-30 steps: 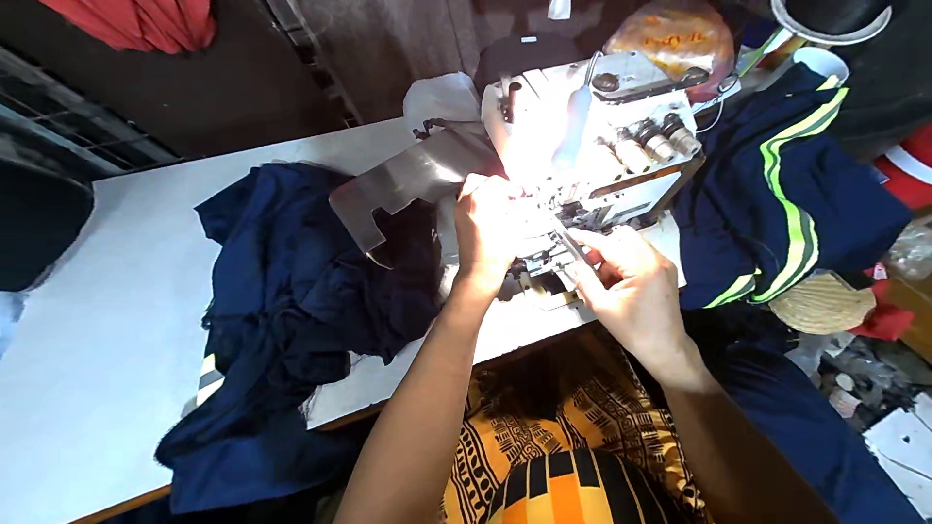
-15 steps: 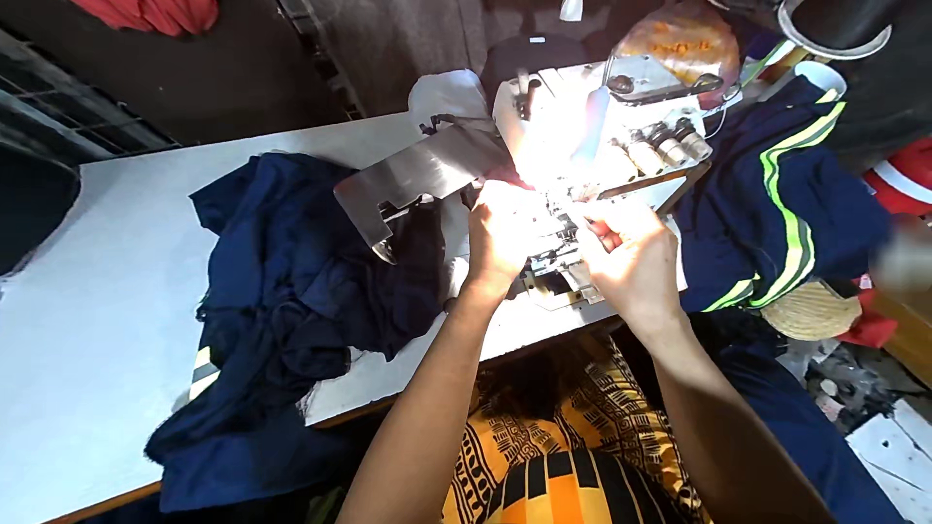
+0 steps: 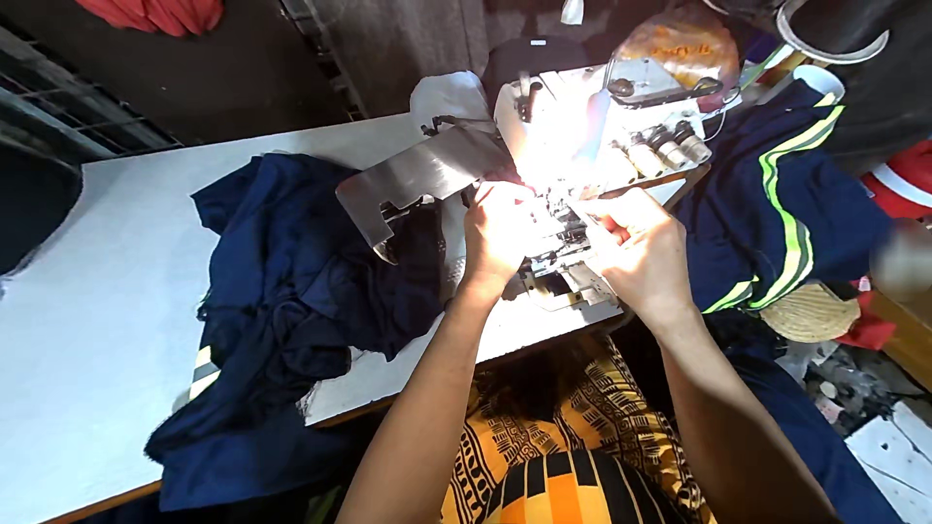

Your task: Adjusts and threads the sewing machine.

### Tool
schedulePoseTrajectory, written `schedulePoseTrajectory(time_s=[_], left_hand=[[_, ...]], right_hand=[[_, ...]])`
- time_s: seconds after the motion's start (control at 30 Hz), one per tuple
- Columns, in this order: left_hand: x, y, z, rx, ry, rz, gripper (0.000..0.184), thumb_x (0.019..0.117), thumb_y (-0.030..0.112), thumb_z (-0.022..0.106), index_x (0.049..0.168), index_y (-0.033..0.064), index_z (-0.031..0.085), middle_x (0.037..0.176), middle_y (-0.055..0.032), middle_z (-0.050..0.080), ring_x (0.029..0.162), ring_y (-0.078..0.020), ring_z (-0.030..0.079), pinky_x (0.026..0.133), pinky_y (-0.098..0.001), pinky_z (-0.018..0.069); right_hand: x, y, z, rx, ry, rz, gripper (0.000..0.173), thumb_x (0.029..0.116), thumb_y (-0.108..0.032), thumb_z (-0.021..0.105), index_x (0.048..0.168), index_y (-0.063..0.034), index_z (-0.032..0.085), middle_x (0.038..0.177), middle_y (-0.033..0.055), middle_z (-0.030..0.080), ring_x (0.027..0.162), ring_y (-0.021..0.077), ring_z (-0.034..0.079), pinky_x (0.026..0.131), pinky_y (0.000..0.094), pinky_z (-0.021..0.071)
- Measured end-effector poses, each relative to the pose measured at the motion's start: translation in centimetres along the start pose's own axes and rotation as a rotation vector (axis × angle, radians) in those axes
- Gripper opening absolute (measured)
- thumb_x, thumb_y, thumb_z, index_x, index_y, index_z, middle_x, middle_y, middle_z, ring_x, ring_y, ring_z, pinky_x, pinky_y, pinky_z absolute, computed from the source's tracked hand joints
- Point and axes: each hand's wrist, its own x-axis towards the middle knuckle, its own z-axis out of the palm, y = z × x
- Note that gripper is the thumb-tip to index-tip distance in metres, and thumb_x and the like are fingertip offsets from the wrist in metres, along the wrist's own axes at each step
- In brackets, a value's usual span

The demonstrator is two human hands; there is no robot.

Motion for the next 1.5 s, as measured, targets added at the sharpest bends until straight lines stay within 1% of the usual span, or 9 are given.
schedulePoseTrajectory(time_s=[0.2, 0.4, 0.6, 0.73, 0.87, 0.97, 1.07, 1.27, 1.5], left_hand=[[-0.2, -0.3, 0.1, 0.014, -0.041, 0.040, 0.015, 0.0934, 0.000, 0.063, 0.104, -0.0041, 0.073, 0.107, -0.0187, 0.070, 0.105, -0.0248, 0.066, 0.097, -0.0364, 0.0516], [0.0, -0.9, 0.1, 0.022, -0.077, 0.090, 0.017, 0.0957, 0.003, 0.059, 0.101, -0.0062, 0.073, 0.106, -0.0217, 0.069, 0.107, -0.0293, 0.066, 0.098, -0.0394, 0.0512], [0.1, -0.8, -0.4, -0.002, -0.086, 0.064, 0.015, 0.0924, 0.001, 0.064, 0.103, -0.0016, 0.075, 0.107, -0.0178, 0.070, 0.107, -0.0249, 0.066, 0.098, -0.0374, 0.0510], [0.2, -0.5, -0.3, -0.011, -0.070, 0.050, 0.014, 0.0917, 0.001, 0.064, 0.102, -0.0027, 0.074, 0.106, -0.0184, 0.070, 0.105, -0.0254, 0.067, 0.097, -0.0386, 0.0515], [0.5, 0.1, -0.3, -0.037, -0.101, -0.053, 0.014, 0.0958, 0.005, 0.063, 0.102, -0.0048, 0.070, 0.104, -0.0179, 0.067, 0.102, -0.0231, 0.064, 0.094, -0.0372, 0.0507], [0.9, 0.4, -0.4, -0.129, -0.115, -0.146, 0.012, 0.0941, 0.004, 0.066, 0.100, -0.0036, 0.072, 0.103, -0.0154, 0.066, 0.098, -0.0177, 0.062, 0.090, -0.0320, 0.0511], [1.6, 0.9, -0.5, -0.081, -0.166, -0.233, 0.011, 0.0921, 0.003, 0.069, 0.100, -0.0032, 0.072, 0.108, -0.0173, 0.065, 0.104, -0.0220, 0.062, 0.095, -0.0361, 0.0502], [0.7, -0.3, 0.6, 0.066, -0.042, -0.003, 0.010, 0.0862, 0.005, 0.074, 0.092, -0.0026, 0.074, 0.099, -0.0197, 0.068, 0.101, -0.0298, 0.065, 0.095, -0.0425, 0.0510], [0.8, -0.6, -0.4, 0.147, -0.252, 0.082, 0.015, 0.0954, 0.007, 0.063, 0.100, -0.0052, 0.070, 0.108, -0.0231, 0.064, 0.113, -0.0359, 0.060, 0.103, -0.0475, 0.0455]], right_hand=[[0.0, -1.5, -0.2, -0.129, -0.066, -0.022, 0.022, 0.0897, -0.002, 0.065, 0.108, -0.0043, 0.077, 0.094, 0.0107, 0.064, 0.078, 0.0201, 0.062, 0.067, 0.0379, 0.0532], [-0.6, -2.1, 0.4, -0.234, -0.125, 0.003, 0.021, 0.0893, 0.001, 0.064, 0.107, -0.0010, 0.076, 0.096, 0.0178, 0.066, 0.080, 0.0310, 0.067, 0.068, 0.0491, 0.0558], [-1.1, -1.8, 0.1, -0.189, -0.161, 0.018, 0.021, 0.0895, -0.002, 0.065, 0.107, -0.0024, 0.077, 0.091, 0.0135, 0.065, 0.076, 0.0253, 0.065, 0.065, 0.0438, 0.0542], [-0.7, -1.4, -0.5, -0.018, -0.261, 0.114, 0.016, 0.0907, -0.003, 0.067, 0.103, -0.0069, 0.076, 0.087, 0.0050, 0.062, 0.069, 0.0127, 0.061, 0.061, 0.0314, 0.0537], [-0.9, -1.1, -0.3, 0.026, -0.254, 0.154, 0.014, 0.0909, -0.004, 0.067, 0.101, -0.0074, 0.076, 0.086, 0.0042, 0.063, 0.066, 0.0111, 0.061, 0.059, 0.0301, 0.0544], [-1.1, -1.1, -0.2, 0.022, -0.224, 0.154, 0.013, 0.0910, -0.005, 0.068, 0.101, -0.0071, 0.076, 0.087, 0.0047, 0.063, 0.067, 0.0116, 0.061, 0.060, 0.0310, 0.0543], [-1.2, -1.0, -0.5, 0.037, -0.212, 0.176, 0.014, 0.0905, -0.005, 0.069, 0.103, -0.0070, 0.076, 0.087, 0.0046, 0.062, 0.065, 0.0107, 0.060, 0.059, 0.0297, 0.0544], [-1.4, -0.5, -1.3, 0.128, -0.204, 0.210, 0.019, 0.0901, -0.004, 0.066, 0.105, -0.0090, 0.076, 0.087, 0.0029, 0.062, 0.058, 0.0059, 0.057, 0.052, 0.0235, 0.0526], [-1.5, 0.2, -1.4, 0.204, -0.231, 0.201, 0.022, 0.0899, -0.001, 0.066, 0.108, -0.0081, 0.075, 0.088, 0.0031, 0.061, 0.056, 0.0055, 0.056, 0.050, 0.0214, 0.0514]])
